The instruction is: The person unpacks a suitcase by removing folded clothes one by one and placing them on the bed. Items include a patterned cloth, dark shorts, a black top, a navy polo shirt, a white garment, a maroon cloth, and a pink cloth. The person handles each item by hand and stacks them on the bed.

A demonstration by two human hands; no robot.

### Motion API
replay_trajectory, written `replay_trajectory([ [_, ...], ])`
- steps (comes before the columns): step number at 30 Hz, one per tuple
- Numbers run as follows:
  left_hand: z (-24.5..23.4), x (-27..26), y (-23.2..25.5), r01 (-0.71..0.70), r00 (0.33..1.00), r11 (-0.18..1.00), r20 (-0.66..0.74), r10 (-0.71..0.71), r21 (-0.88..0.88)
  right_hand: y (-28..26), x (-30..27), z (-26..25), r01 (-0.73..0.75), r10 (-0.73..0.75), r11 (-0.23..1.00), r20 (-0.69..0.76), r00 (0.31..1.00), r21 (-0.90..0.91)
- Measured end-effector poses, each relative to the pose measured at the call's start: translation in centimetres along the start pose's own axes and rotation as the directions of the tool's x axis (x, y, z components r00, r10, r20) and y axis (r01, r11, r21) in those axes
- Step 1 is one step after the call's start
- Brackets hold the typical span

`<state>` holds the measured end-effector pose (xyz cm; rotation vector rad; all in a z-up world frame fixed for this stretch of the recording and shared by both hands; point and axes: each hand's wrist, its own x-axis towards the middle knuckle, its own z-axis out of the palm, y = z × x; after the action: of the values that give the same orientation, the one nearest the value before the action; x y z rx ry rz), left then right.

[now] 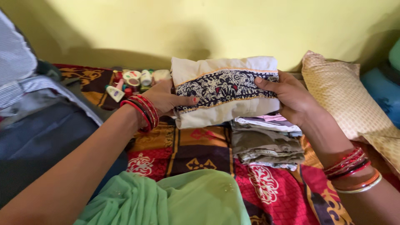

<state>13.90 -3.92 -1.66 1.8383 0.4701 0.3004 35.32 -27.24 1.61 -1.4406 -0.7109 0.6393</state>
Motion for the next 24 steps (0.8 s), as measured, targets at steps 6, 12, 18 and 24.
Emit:
replay_trajectory([
  [6,4.1,3.8,-0.1,-0.006,0.996,0.984,0.092,0.023,-0.179,1.9,0.4,-4.2,-0.027,0.031,0.996,-0.048,0.998,0.081],
  [12,7.6,7.9,-0.9,-0.058,0.984,0.975,0.155,0.092,-0.215,3.5,0.5,-8.0,-0.042,0.052,0.993,-0.095,0.994,0.107],
  [18,11.0,10.5,-1.6,-0.121,0.961,0.949,0.207,0.186,-0.290,4.9,0.8,-11.3,-0.044,0.057,0.992,-0.115,0.992,0.116],
  [24,15.0,12.5,-3.5,-0.074,0.972,0.960,0.197,0.131,-0.271,7.7,0.3,-14.8,-0.081,0.100,0.989,-0.157,0.983,0.122],
])
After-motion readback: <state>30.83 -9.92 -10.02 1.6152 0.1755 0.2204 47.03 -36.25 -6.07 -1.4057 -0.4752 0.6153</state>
